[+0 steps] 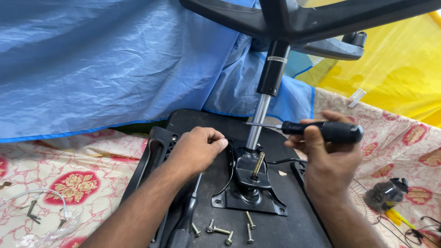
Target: The person assembles an office chair by attaching the gas lift to the base and securing it with a screwdriver. They insert and tighten multiple screws into the base plate, then lift the chair to inspect the connection. The work is performed on a patterned fabric surface with tools and fasteners nearby.
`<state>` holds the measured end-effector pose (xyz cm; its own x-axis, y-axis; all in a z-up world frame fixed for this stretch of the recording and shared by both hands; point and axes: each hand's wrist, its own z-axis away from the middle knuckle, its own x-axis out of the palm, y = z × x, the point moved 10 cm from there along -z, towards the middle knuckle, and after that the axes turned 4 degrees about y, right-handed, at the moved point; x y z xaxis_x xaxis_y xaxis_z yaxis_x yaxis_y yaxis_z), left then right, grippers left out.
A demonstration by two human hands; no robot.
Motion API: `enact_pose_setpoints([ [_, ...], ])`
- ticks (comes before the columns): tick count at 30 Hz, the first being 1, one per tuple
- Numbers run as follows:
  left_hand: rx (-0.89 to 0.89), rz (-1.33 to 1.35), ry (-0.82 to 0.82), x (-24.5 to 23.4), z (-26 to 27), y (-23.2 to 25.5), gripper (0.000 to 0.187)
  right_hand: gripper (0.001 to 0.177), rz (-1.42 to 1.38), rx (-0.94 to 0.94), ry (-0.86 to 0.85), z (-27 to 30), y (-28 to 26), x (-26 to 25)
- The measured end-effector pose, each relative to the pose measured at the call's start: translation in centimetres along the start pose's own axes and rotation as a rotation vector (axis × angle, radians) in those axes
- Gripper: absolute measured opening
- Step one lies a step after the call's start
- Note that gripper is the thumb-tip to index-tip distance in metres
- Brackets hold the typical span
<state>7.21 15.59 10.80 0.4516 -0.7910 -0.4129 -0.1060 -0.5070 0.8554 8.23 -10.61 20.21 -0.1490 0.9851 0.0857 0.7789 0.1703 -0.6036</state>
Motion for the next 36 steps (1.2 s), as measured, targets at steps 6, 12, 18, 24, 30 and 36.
enact_pose_setpoints([
  [6,0.004,-0.145,-0.113,6.7,-6.3,-1.1,0.051,0.059,0.209,0.001,0.123,-5.3,3.1,-5.7],
  [12,-0.258,0.85,-0.276,15.3,-13.0,-2.8,0.044,0.078,0.34,0.057,0.045,-8.3,11.5,-6.6],
  [18,-0.25,0.469,-0.352,18.5,-16.3,-4.6,0.021,0.082,0.214,0.079,-0.091,-9.8,17.1,-4.8],
  [24,-0.002,0.348,0.55,7.1,-11.3,0.2,0.018,0.081,0.266,0.124,-0.086,-9.3,18.8,-6.0],
  [30,0.638,0.009,0.22,11.5,-4.0,12.8,0.016,0.08,0.324,-0.061,-0.1,-9.4,17.8,-5.2],
  [36,0.175,-0.543,-0.358,21.9,-12.0,7.9,0.031,0.085,0.274,-0.15,-0.132,-8.6,17.5,-4.1],
])
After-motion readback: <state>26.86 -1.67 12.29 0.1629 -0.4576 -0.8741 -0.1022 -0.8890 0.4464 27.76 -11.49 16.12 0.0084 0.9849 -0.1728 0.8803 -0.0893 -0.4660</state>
